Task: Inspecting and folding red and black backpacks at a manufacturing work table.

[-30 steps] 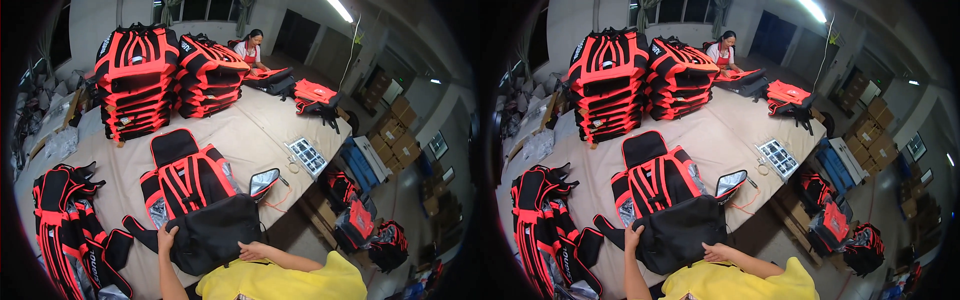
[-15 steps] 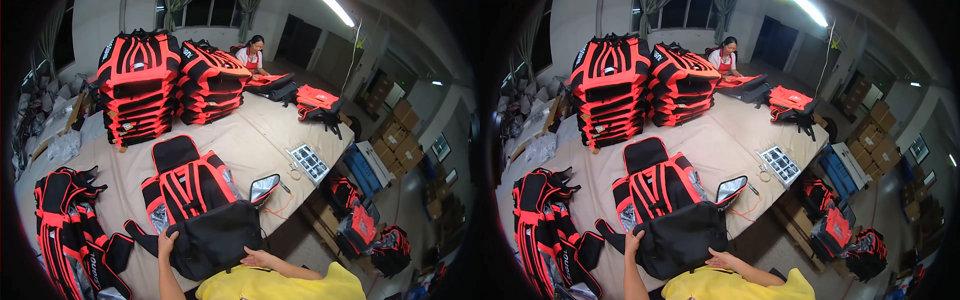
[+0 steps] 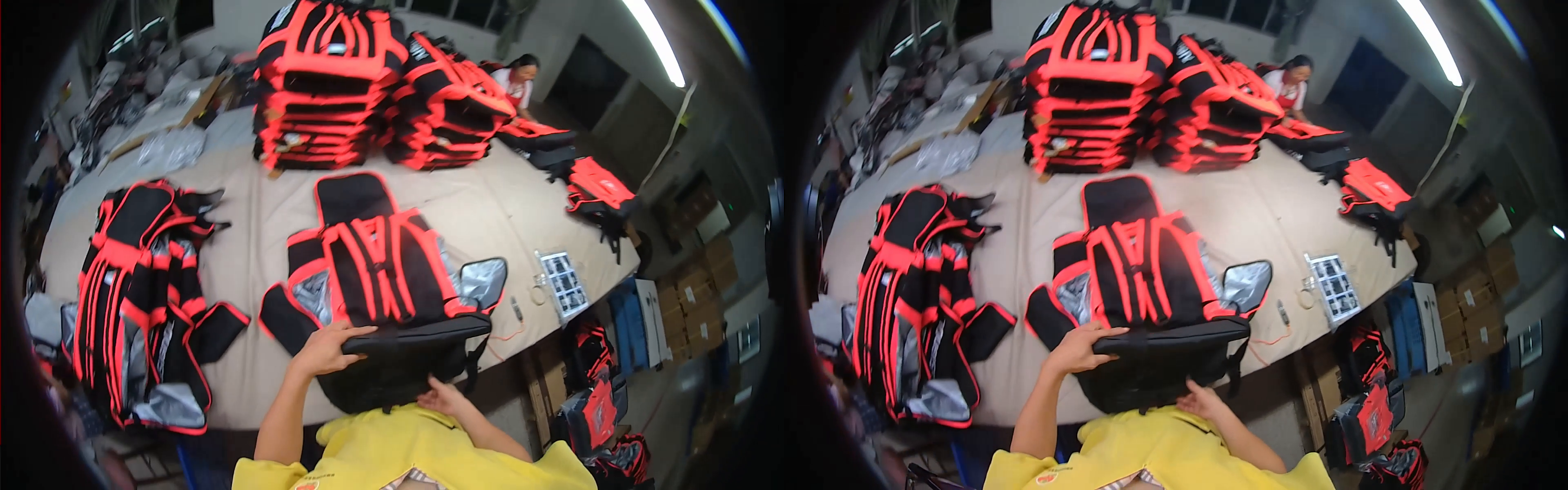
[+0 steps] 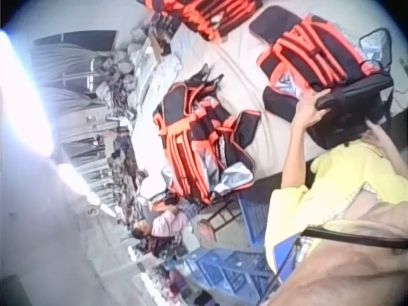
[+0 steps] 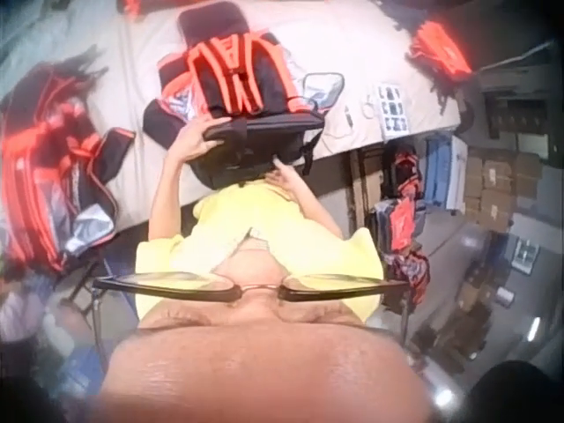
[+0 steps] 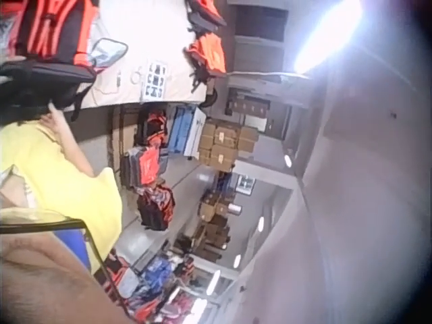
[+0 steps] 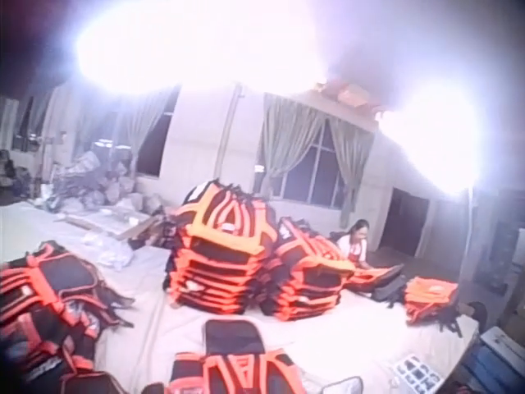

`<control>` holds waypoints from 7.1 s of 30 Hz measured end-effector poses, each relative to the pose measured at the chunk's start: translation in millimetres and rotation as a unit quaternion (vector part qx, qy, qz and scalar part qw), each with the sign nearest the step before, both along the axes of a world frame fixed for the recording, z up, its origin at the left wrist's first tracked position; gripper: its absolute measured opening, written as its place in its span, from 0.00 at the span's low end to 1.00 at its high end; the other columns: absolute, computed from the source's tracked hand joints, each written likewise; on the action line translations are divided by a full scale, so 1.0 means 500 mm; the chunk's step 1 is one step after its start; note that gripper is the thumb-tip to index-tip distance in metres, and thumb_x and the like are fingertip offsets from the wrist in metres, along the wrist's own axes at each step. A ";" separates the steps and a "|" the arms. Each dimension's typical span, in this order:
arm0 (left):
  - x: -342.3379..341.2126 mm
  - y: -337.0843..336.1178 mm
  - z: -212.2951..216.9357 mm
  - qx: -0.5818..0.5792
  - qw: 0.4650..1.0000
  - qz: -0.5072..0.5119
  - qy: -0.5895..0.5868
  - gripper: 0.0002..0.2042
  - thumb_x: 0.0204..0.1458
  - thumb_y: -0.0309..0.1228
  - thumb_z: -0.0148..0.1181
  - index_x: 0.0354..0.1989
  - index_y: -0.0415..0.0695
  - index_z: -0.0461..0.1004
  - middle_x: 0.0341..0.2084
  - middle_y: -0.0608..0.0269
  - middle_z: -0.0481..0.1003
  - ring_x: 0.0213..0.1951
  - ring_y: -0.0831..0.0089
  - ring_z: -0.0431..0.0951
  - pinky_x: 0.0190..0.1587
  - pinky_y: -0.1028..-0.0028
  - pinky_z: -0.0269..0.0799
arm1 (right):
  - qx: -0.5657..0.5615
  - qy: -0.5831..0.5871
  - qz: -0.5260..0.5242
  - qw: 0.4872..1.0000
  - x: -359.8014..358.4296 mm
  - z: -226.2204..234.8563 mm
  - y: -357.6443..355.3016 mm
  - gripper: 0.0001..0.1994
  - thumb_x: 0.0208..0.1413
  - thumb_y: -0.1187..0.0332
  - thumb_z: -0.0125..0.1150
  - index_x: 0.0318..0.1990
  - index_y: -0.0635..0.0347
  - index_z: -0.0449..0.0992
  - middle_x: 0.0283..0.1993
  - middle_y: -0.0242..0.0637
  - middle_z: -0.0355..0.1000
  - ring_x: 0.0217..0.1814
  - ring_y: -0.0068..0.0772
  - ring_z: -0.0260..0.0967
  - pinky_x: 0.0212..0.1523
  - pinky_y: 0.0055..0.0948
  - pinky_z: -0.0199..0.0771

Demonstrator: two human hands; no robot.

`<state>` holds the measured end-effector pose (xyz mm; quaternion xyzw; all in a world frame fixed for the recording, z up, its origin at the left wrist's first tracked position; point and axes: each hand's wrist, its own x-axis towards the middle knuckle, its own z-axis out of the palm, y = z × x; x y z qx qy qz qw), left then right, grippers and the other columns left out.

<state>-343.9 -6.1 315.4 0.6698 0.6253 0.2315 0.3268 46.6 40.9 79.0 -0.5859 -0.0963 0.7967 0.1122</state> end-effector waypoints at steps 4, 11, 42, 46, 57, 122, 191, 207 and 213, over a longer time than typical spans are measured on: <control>0.033 -0.087 -0.059 0.124 0.989 0.070 0.035 0.30 0.46 0.31 0.75 0.63 0.62 0.79 0.53 0.60 0.79 0.54 0.59 0.79 0.55 0.63 0.76 | 0.017 0.037 -0.103 0.994 -0.077 0.046 0.014 0.23 0.65 0.51 0.67 0.60 0.55 0.75 0.63 0.44 0.74 0.71 0.52 0.65 0.70 0.64 0.64; 0.158 -0.010 0.015 0.364 0.923 0.119 0.044 0.35 0.32 0.20 0.69 0.57 0.53 0.81 0.58 0.58 0.78 0.52 0.52 0.79 0.54 0.57 0.75 | 0.371 0.169 -0.182 0.895 -0.136 0.271 0.347 0.18 0.66 0.63 0.56 0.59 0.61 0.76 0.58 0.39 0.78 0.62 0.40 0.74 0.68 0.43 0.73; 0.169 -0.212 0.016 0.191 0.868 0.327 0.321 0.34 0.38 0.36 0.80 0.58 0.46 0.74 0.61 0.39 0.71 0.60 0.44 0.75 0.58 0.55 0.73 | 0.790 -0.174 0.507 0.297 0.039 0.382 0.250 0.61 0.33 0.56 0.88 0.75 0.67 0.54 0.76 0.55 0.53 0.81 0.68 0.44 0.78 0.59 0.50; 0.055 -0.123 -0.110 0.070 0.954 0.260 0.131 0.27 0.41 0.45 0.79 0.48 0.44 0.81 0.47 0.44 0.82 0.53 0.45 0.81 0.56 0.54 0.75 | 0.780 -0.117 0.383 0.480 0.018 0.300 0.320 0.39 0.41 0.56 0.86 0.59 0.64 0.72 0.54 0.53 0.77 0.56 0.58 0.76 0.57 0.51 0.76; -0.002 0.031 -0.199 -0.062 0.908 0.392 0.136 0.30 0.53 0.60 0.67 0.45 0.42 0.82 0.42 0.40 0.82 0.48 0.40 0.82 0.49 0.48 0.76 | 0.676 -0.233 0.423 0.557 -0.133 0.335 0.427 0.30 0.52 0.44 0.75 0.49 0.63 0.80 0.41 0.52 0.81 0.47 0.59 0.80 0.45 0.49 0.78; 0.215 -0.021 -0.403 0.072 0.865 0.488 0.093 0.17 0.67 0.43 0.51 0.36 0.43 0.79 0.32 0.44 0.80 0.37 0.42 0.81 0.41 0.44 0.73 | 0.704 -0.143 0.695 0.022 -0.076 0.115 0.374 0.07 0.53 0.63 0.63 0.37 0.53 0.80 0.44 0.45 0.76 0.47 0.47 0.77 0.39 0.49 0.79; 0.085 0.275 -0.032 0.195 0.855 0.478 -0.052 0.15 0.64 0.37 0.66 0.46 0.35 0.81 0.33 0.52 0.83 0.35 0.70 0.81 0.41 0.69 0.76 | 0.672 0.017 0.074 0.736 -0.336 0.339 0.495 0.18 0.68 0.61 0.67 0.55 0.68 0.80 0.38 0.28 0.78 0.40 0.17 0.73 0.41 0.22 0.73; 0.071 0.113 0.069 -0.002 0.714 0.229 -0.662 0.09 0.69 0.32 0.59 0.48 0.40 0.81 0.42 0.63 0.84 0.44 0.73 0.84 0.50 0.71 0.79 | 0.310 0.353 0.019 0.883 -0.254 0.429 0.423 0.15 0.72 0.59 0.59 0.49 0.63 0.82 0.49 0.39 0.83 0.50 0.31 0.82 0.53 0.34 0.82; 0.105 0.105 0.030 0.017 0.697 0.219 -0.683 0.11 0.70 0.33 0.58 0.49 0.38 0.81 0.41 0.64 0.84 0.42 0.75 0.83 0.50 0.72 0.79 | 0.271 0.388 0.030 0.881 -0.249 0.392 0.413 0.18 0.74 0.57 0.54 0.51 0.64 0.81 0.49 0.43 0.83 0.49 0.38 0.83 0.52 0.38 0.85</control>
